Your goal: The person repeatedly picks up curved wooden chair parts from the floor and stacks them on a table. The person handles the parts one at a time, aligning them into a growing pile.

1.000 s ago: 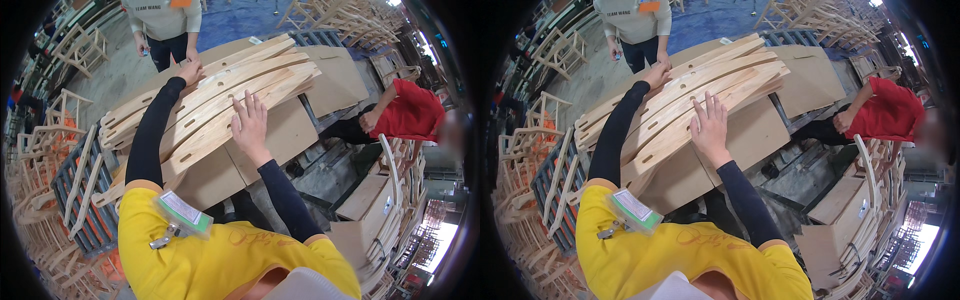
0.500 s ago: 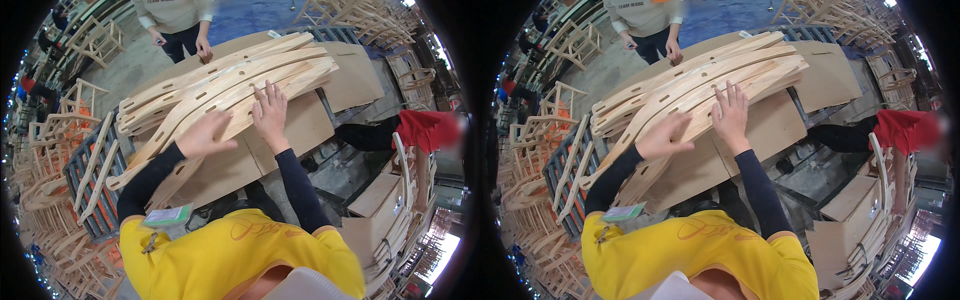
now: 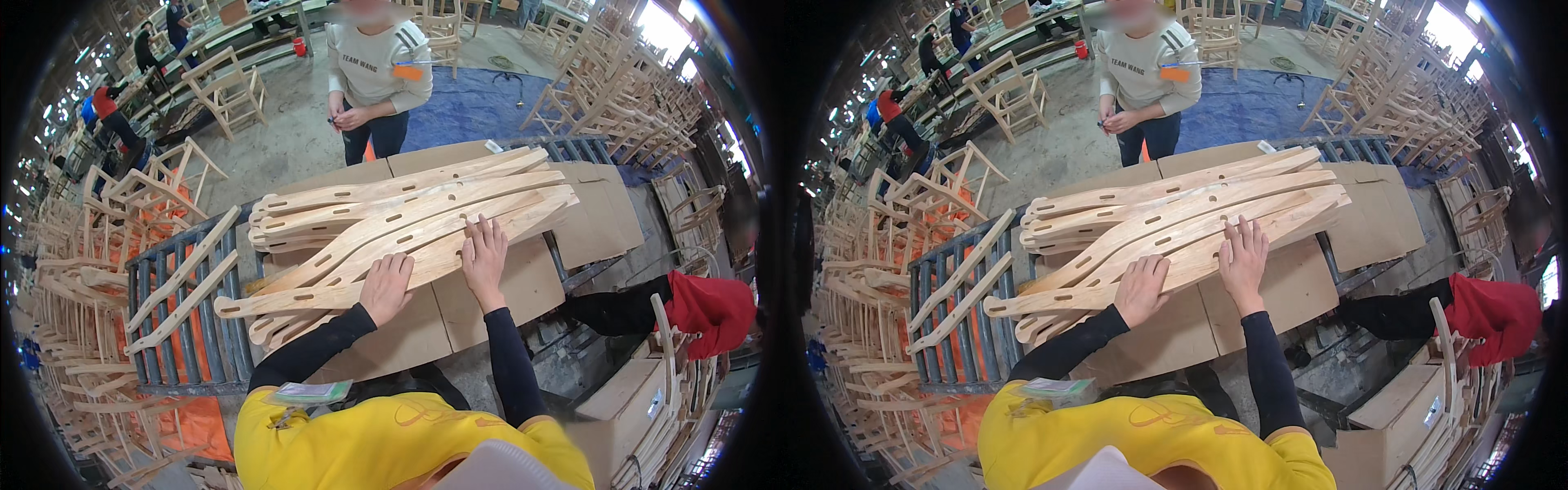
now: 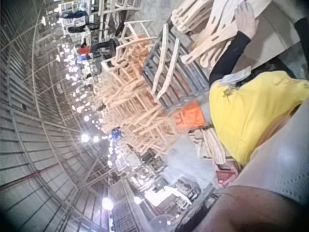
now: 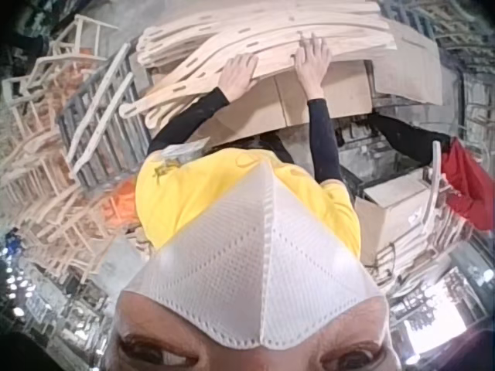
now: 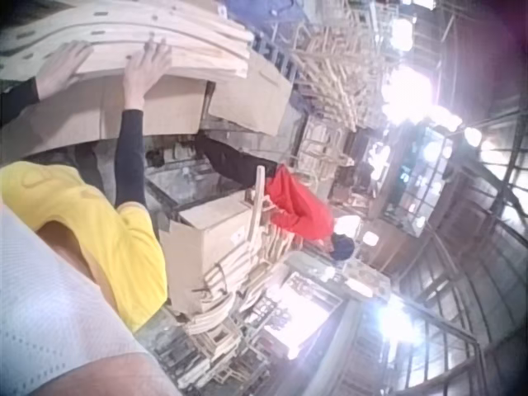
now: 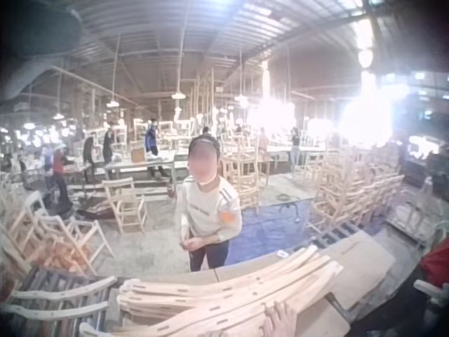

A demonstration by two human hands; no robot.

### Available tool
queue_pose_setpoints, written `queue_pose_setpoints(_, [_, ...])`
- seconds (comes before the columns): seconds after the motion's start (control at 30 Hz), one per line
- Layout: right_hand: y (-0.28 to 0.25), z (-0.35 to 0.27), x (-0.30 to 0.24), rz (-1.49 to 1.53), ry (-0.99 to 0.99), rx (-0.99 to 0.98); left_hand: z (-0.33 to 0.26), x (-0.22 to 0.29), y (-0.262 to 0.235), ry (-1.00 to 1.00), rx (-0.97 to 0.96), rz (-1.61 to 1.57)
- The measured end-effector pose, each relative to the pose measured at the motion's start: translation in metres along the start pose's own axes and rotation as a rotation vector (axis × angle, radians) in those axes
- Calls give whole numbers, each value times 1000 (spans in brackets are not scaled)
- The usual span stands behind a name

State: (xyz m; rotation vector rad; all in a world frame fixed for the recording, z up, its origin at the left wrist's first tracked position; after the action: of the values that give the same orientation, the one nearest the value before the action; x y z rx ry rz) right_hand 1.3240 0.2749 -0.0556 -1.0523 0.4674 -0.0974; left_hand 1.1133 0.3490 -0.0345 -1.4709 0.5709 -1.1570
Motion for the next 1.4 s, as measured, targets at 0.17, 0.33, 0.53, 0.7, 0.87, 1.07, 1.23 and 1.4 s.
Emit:
queue_pose_setpoints(0.17, [-2, -1, 11, -45, -54, 17, 5, 4, 4, -3, -12, -9])
queue_pose_setpoints(0.33, [-3, 10, 13, 3, -119, 1, -1, 2, 5, 9, 16, -109])
queue_pose_setpoints(0.53, [3, 24, 27, 47, -88, -14, 47, -26, -15, 76, 62, -382])
queue_pose_setpoints(0.7, [5, 23, 26, 43, -65, 12, 125, -89, -23, 66, 188, -307])
queue_pose_setpoints(0.87, [3, 23, 21, 55, -31, -39, 186, -168, 34, -66, -42, -223])
queue_pose_setpoints(1.07, [3, 32, 22, 67, 17, -107, 232, -210, 86, -1, -319, -195])
queue_pose_setpoints(1.23, [4, 39, 23, 73, 49, -140, 250, -227, 102, 87, -388, -167])
queue_pose_setpoints(1.4, [6, 41, 24, 50, 66, -178, 249, -210, 95, -238, -516, -317])
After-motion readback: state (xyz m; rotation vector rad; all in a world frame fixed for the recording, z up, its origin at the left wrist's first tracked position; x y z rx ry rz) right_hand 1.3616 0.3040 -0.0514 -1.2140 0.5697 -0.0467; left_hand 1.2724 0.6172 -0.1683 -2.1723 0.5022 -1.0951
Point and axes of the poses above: each hand's wrist, its own z-axis towards the middle knuckle, its own y-axis out of the palm, x = y × z, the point moved 4 cm from there along z, towards the middle knuckle, and after that the axes turned 7 degrees about -x, right-handed, at the moved point
